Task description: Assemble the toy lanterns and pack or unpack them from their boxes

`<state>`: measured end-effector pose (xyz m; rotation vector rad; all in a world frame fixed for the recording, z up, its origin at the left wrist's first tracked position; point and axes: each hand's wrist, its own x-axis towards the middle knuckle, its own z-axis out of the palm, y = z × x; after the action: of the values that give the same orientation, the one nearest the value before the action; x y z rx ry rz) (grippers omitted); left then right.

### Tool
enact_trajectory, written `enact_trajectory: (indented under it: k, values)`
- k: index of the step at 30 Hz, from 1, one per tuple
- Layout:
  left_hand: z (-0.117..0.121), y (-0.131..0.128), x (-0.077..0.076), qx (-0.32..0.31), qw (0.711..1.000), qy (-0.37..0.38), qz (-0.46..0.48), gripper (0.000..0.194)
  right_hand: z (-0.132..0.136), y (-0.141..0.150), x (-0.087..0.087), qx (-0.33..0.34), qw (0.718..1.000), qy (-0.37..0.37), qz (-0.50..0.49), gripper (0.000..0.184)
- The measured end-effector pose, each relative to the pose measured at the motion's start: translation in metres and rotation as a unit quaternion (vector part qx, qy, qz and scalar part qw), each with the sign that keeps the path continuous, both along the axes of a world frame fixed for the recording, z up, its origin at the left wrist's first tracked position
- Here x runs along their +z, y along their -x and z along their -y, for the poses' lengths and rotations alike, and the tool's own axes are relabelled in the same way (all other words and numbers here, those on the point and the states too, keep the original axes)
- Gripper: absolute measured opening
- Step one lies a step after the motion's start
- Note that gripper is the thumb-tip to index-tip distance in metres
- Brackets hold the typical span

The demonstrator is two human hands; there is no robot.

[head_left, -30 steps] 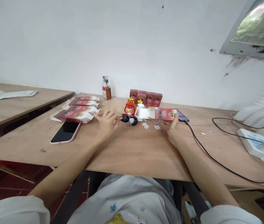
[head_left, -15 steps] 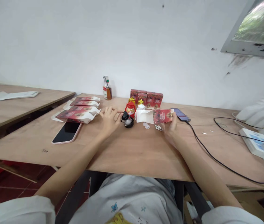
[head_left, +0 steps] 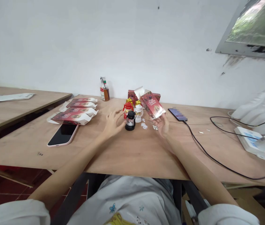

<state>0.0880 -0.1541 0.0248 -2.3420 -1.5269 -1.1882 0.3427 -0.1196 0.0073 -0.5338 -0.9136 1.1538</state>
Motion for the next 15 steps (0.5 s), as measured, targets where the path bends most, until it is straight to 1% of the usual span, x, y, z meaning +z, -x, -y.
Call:
enact_trajectory:
  k: [3,5,7,9,10,12,15]
  values:
    - [0.006,-0.001,-0.003,-0.013,0.999,-0.034,-0.013,0.04,0.006,0.007,-0.002,-0.007,1.0,-0.013,0.009,0.034]
    - [0.012,-0.003,-0.004,-0.028,0.998,-0.057,-0.021,0.033,0.011,0.013,-0.003,-0.014,1.0,-0.023,0.013,0.032]
    - [0.02,-0.008,-0.003,-0.052,0.995,-0.077,-0.03,0.025,0.016,0.019,-0.004,-0.017,0.999,-0.033,0.025,0.03]
    - [0.026,-0.016,-0.003,-0.08,0.992,-0.095,-0.022,0.024,0.021,0.024,-0.005,-0.001,0.998,-0.038,0.051,0.031]
    - [0.028,-0.021,-0.002,-0.092,0.99,-0.105,-0.008,0.027,0.023,0.026,-0.006,0.013,0.997,-0.039,0.065,0.032]
    - [0.028,-0.034,0.001,-0.111,0.986,-0.124,0.024,0.04,0.025,0.027,-0.008,0.044,0.994,-0.035,0.09,0.035]
    - [0.02,-0.056,0.006,-0.146,0.977,-0.154,0.033,0.065,0.024,0.025,-0.013,0.069,0.99,-0.041,0.113,0.05]
